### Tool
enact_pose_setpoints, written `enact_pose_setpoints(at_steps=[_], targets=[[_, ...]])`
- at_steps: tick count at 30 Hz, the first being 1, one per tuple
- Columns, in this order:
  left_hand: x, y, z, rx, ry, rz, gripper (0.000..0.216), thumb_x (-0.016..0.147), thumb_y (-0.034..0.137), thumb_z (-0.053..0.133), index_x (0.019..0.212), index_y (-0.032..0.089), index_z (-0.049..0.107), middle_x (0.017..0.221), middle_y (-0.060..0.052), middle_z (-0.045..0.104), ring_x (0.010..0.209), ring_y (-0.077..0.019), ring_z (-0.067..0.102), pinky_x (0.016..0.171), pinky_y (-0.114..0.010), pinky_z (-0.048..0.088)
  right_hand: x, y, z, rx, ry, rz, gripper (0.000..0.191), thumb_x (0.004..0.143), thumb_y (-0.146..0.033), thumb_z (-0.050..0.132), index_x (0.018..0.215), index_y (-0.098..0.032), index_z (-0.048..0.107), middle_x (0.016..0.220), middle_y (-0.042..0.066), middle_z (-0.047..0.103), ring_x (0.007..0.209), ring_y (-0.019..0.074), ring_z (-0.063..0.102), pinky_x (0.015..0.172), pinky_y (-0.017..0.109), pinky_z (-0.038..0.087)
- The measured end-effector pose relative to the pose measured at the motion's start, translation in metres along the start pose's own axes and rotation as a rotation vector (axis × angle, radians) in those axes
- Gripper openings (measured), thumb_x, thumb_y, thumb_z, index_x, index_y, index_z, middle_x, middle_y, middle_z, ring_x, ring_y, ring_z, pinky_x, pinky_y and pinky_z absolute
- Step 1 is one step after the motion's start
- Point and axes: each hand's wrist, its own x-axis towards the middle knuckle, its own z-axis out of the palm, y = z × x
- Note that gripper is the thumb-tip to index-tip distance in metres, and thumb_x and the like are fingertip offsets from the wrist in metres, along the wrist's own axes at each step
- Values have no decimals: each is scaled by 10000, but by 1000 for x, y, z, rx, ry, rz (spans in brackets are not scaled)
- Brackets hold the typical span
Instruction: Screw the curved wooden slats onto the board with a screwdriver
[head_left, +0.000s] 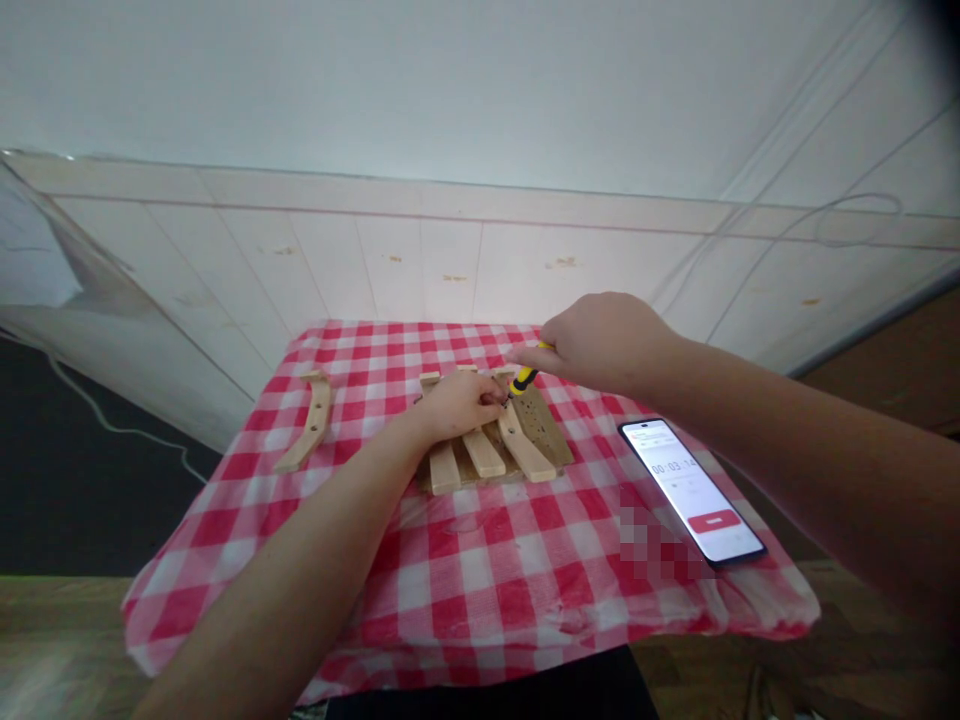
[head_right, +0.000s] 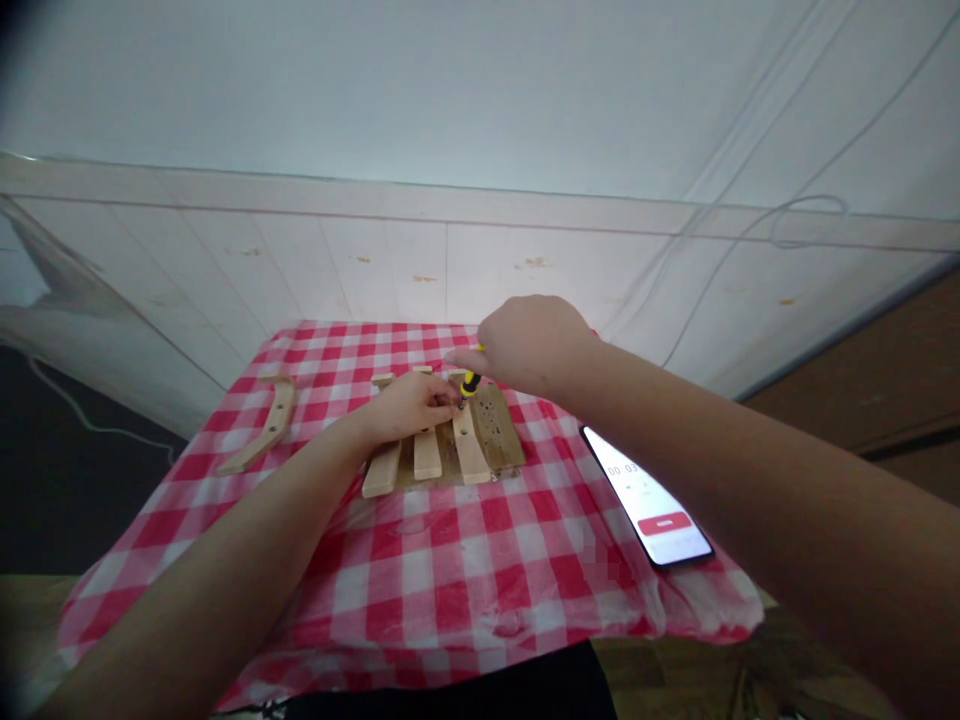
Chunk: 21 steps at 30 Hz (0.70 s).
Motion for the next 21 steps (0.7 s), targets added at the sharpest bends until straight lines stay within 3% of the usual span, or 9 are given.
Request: enact_pose_setpoints(at_steps=[3,6,8,10,12,15,17,19,21], targets=[[0,0,-1,-2,-7,1,190,801,232,535,812,157,709,776,-13,692,699,-130,585,634,-227,402,4,-6,8,-6,96,70,584,944,-541,260,944,-149,693,847,155,693,796,274,642,632,344,406],[0,0,0,-4,3,7,184,800,220,533,799,156,706,758,-11,686,687,-128,581,628,-228,400,1,-4,16,186,108,-165,435,971,-383,302,1227,-161,574,1067,144,673,935,232,624,707,311,421],[0,-1,1,-20,12,8,191,808,229,527,818,162,706,770,-11,691,697,-131,587,640,-232,407,-4,0,17,297,82,-268,441,959,-322,341,1349,-152,460,1177,150,635,990,209,609,736,288,425],[-1,-2,2,-42,14,10,204,818,246,519,831,166,707,785,-12,696,707,-133,594,649,-234,415,-6,2,14,287,18,-248,444,942,-336,373,1325,-139,481,1100,152,665,917,213,629,702,292,427],[-1,-2,2,-43,6,6,206,814,248,522,835,168,711,798,-12,701,717,-136,600,657,-234,420,-4,0,9,167,-28,-114,440,931,-444,371,1131,-145,624,898,145,695,799,239,640,649,318,416],[0,0,1,-7,-7,-8,201,799,227,532,841,168,719,817,-12,709,740,-139,606,667,-230,424,3,-8,6,36,61,79,583,907,-599,304,889,-154,682,800,160,676,779,272,632,632,344,399],[0,1,0,14,1,-17,199,797,224,536,832,166,723,819,-16,711,743,-140,607,667,-229,423,5,-11,8,105,93,31,547,924,-561,290,1018,-153,642,861,153,679,777,253,625,627,330,395],[0,1,0,18,10,-23,202,801,232,536,822,166,725,810,-21,712,733,-141,606,662,-232,422,3,-10,10,243,56,-120,441,940,-444,315,1179,-157,548,960,139,675,775,218,614,627,306,398],[0,0,0,0,16,-22,202,795,234,539,825,167,727,802,-21,711,724,-139,604,658,-234,421,-1,-5,11,353,-7,-227,378,931,-338,332,1215,-159,508,1037,134,661,783,189,603,639,286,405]])
